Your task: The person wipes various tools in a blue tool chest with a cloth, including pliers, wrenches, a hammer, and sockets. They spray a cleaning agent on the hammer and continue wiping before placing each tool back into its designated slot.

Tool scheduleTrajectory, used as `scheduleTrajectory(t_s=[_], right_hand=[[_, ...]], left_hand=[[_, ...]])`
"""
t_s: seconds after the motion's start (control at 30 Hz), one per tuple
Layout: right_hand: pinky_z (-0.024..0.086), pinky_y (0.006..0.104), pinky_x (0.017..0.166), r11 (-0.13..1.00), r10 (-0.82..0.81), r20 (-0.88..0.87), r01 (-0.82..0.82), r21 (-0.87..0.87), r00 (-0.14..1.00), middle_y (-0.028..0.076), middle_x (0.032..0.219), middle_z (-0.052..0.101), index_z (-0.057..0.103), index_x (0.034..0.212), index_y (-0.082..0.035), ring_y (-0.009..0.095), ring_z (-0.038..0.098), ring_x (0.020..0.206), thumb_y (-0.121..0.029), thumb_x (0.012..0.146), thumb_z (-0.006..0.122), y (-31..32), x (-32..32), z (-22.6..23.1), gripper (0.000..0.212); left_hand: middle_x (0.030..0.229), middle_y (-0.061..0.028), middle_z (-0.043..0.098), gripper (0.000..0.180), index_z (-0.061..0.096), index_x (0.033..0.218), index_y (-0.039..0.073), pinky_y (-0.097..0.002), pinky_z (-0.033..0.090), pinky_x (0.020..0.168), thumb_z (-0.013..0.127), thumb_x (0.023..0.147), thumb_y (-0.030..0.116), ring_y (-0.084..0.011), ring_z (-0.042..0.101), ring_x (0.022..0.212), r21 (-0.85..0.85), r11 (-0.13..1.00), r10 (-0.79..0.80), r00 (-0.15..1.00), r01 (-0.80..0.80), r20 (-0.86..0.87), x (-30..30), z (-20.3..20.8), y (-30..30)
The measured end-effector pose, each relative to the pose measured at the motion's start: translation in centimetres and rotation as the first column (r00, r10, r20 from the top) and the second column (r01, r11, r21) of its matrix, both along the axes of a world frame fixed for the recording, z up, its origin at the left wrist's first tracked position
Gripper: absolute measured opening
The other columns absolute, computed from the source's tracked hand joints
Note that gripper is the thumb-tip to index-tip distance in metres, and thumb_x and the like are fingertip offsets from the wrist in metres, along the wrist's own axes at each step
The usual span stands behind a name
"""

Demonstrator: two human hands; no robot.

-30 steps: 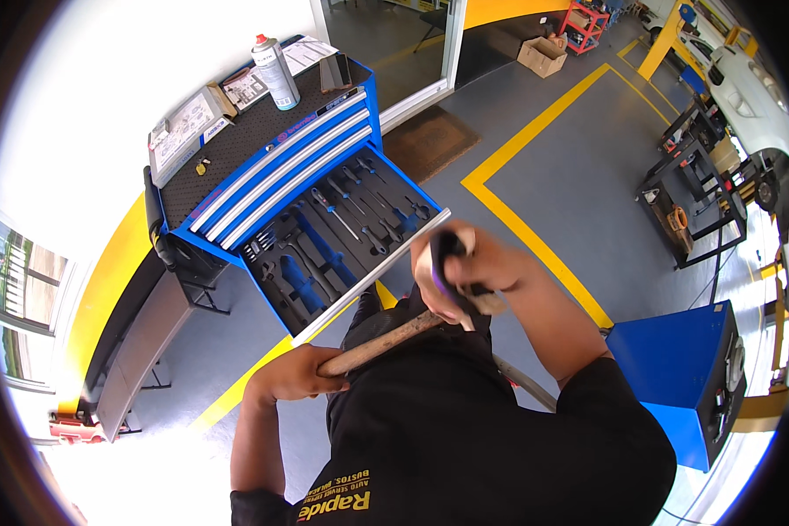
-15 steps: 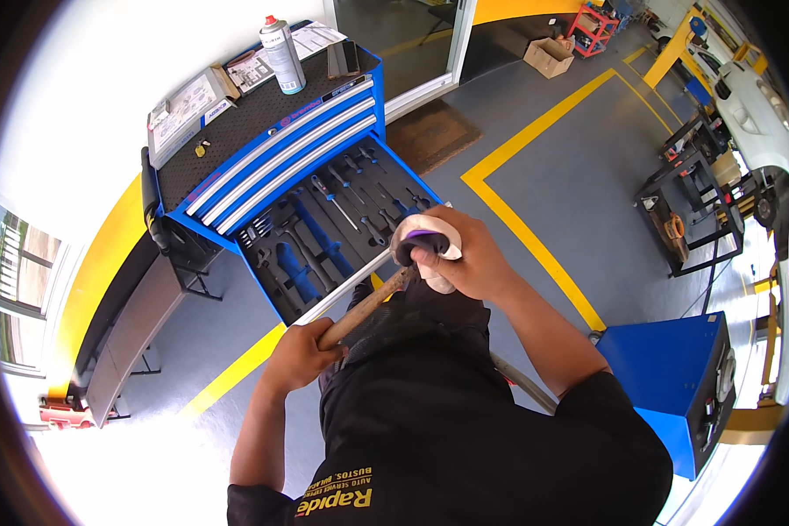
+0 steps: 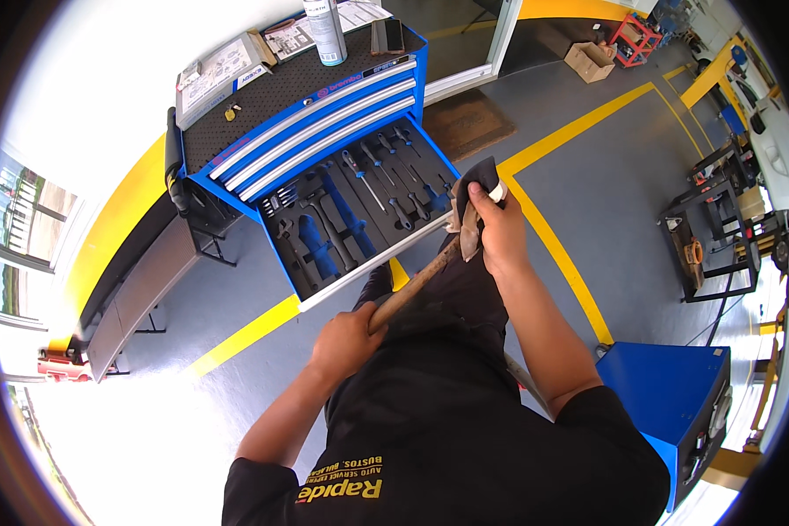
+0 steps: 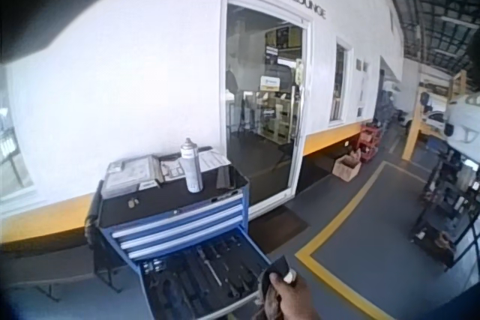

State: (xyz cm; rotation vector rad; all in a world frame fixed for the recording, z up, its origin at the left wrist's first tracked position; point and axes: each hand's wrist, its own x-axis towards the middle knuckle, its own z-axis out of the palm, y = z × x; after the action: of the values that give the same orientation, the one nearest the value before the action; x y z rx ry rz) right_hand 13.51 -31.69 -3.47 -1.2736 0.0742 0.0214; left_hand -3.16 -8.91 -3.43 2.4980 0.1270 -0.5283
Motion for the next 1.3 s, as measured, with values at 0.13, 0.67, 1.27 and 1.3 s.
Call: scheduleTrajectory(t_s=[0.13,0.67,1.27,1.3], right_hand=[[0.055,0.0375,0.068,0.903,0.014,-0.283,0.11,0.416,0.959,-0.001,0.076,0.057,0.064,0.103,-0.013,0.019,0.064,0.075,-0.041,0.099,0.068,-3.4,3.2,-1.3,0.029],[0.05,0.026,0.075,0.938,0.252,0.027,-0.251,0.239,0.967,0.002,0.096,0.064,0.059,0.113,-0.006,0.011,0.061,0.085,-0.06,0.098,0.063,0.5,2.8,-5.3,0.056],[0.05,0.0301,0.072,0.927,0.326,-0.552,-0.374,0.027,0.768,0.005,0.083,0.064,0.064,0.102,-0.003,0.016,0.064,0.078,-0.06,0.102,0.053,11.4,15.7,-19.6,0.057],[0.049,0.0329,0.08,0.893,0.232,-0.497,-0.386,-0.231,0.836,0.006,0.085,0.065,0.066,0.105,-0.003,0.018,0.063,0.084,-0.061,0.101,0.053,12.4,16.5,-20.4,0.06]], left_hand=[[0.091,-0.0214,0.071,0.024,0.06,0.105,0.009,-0.0546,0.052,0.082,0.069,0.091,0.027,-0.0445,0.067,0.091,0.05,0.998,0.026,1.0,-0.026,0.0,0.0,-1.0,1.0],[0.076,-0.0186,0.066,0.029,0.06,0.098,0.006,-0.0479,0.047,0.072,0.075,0.09,0.031,-0.0391,0.065,0.075,-0.385,0.921,-0.037,0.968,-0.064,-0.249,2.6,-1.6,2.9],[0.066,-0.0016,0.053,0.025,0.057,0.103,0.005,-0.0299,0.047,0.051,0.072,0.094,0.023,-0.0129,0.053,0.052,-0.61,0.383,-0.11,0.621,-0.694,-0.776,11.7,-14.2,9.6],[0.064,0.0005,0.05,0.023,0.055,0.101,0.005,-0.0278,0.045,0.047,0.071,0.094,0.02,-0.0099,0.05,0.049,-0.589,0.118,-0.165,0.569,-0.799,-0.805,11.9,-15.1,8.9]])
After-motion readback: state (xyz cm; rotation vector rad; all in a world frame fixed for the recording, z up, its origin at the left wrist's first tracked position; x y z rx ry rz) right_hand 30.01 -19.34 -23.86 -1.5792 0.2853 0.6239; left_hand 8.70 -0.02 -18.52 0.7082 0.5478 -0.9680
